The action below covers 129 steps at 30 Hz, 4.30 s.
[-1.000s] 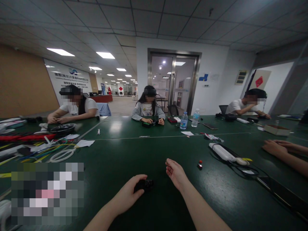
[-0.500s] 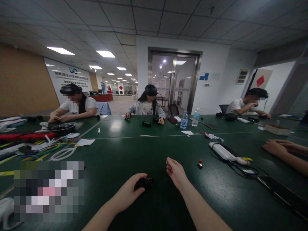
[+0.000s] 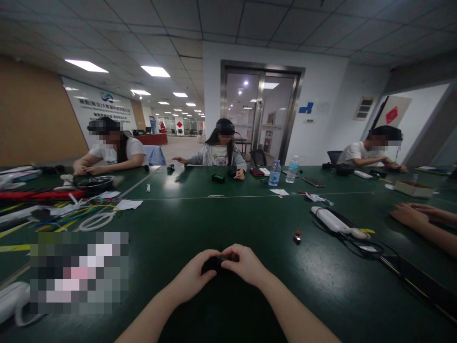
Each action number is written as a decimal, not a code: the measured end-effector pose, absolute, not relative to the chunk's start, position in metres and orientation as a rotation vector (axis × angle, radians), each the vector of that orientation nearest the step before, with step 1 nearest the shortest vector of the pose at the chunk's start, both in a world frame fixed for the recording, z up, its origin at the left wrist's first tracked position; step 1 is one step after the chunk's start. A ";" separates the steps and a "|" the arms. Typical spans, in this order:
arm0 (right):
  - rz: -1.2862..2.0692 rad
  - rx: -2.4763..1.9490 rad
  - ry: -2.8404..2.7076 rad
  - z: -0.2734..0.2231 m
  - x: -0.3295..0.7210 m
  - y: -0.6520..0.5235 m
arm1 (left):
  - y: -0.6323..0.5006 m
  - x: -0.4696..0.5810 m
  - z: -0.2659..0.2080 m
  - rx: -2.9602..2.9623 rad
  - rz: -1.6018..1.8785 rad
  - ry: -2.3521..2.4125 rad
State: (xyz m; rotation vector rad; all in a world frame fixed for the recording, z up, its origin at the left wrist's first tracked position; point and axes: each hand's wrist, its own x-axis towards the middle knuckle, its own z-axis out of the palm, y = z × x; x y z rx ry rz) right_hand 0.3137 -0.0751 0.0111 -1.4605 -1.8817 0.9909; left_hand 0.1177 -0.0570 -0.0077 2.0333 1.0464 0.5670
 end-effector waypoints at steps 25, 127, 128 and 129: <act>0.940 -1.386 -2.085 0.017 0.311 -0.080 | -0.062 0.120 0.006 2.064 0.557 1.002; 0.943 -1.568 -1.715 -0.010 0.338 -0.056 | -0.001 0.005 -0.013 1.423 0.714 2.560; 0.941 -1.566 -1.718 -0.010 0.338 -0.056 | -0.002 0.006 -0.012 1.421 0.714 2.559; 0.939 -1.566 -1.720 -0.010 0.338 -0.056 | -0.002 0.006 -0.012 1.421 0.714 2.559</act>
